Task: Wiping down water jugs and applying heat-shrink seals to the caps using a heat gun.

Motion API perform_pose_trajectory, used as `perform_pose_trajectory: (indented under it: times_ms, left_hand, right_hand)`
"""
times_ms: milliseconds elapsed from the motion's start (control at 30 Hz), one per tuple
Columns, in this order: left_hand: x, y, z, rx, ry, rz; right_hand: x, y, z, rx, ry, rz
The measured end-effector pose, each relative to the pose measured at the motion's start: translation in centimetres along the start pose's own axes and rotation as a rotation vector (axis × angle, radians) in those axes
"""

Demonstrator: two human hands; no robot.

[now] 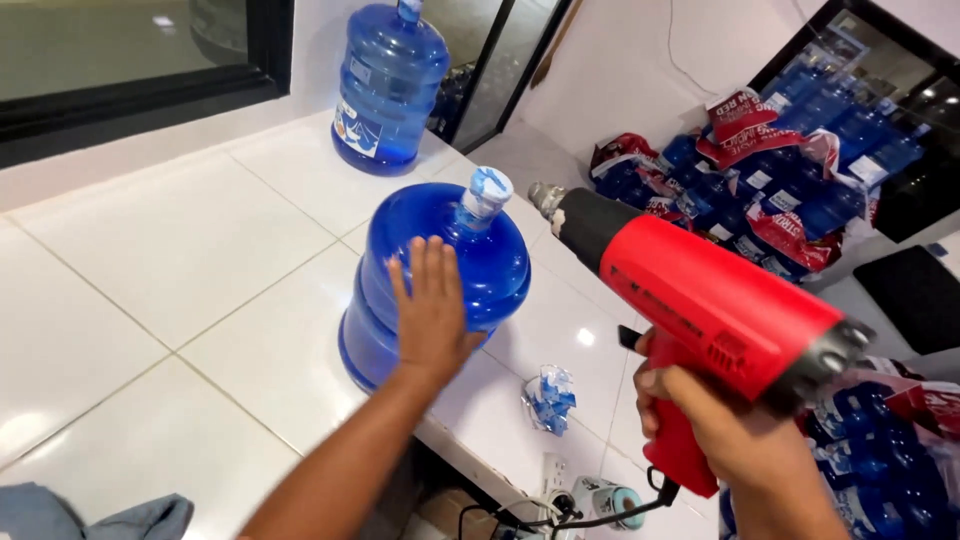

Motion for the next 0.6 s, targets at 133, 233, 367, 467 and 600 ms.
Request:
perform_pose_trajectory:
  times_ms: [133,233,367,467,600]
  left_hand:
    - [-2.2,0.8,0.5,-0.013,-0.058,-0.206]
    - [-0.3,0.4,1.3,0.023,0.089,-0.083]
    - [2.9,-1.6,-0.7,0.056,0.249,0.039]
    - [4.6,-1.7,-1.9,0.111,0.364,0.149]
    - [4.6,-1.5,-2.1,0.141,0.339,0.333]
  right_hand:
    - [0.1,0.5,-1.3,0.028,0.097,0.117]
    - [-0.5,0.4,-1.7,0.002,0.121,0.092]
    - [0.7,0.2,-0.4,-0.039,0.109,0.086]
    - [-0.7,-0.4,0.5,-0.072,0.174,0.04]
    - [-0.3,0.3,1.4,-0.1,0.162,0.058]
Point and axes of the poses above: each hand's wrist, its own z-axis away from the middle knuckle, its own y-axis out of the palm, x = y × z, the point moved 9 cm from there along -z, towards the middle knuckle, and after that the axes turned 8 degrees about z, right-handed, at the moved point
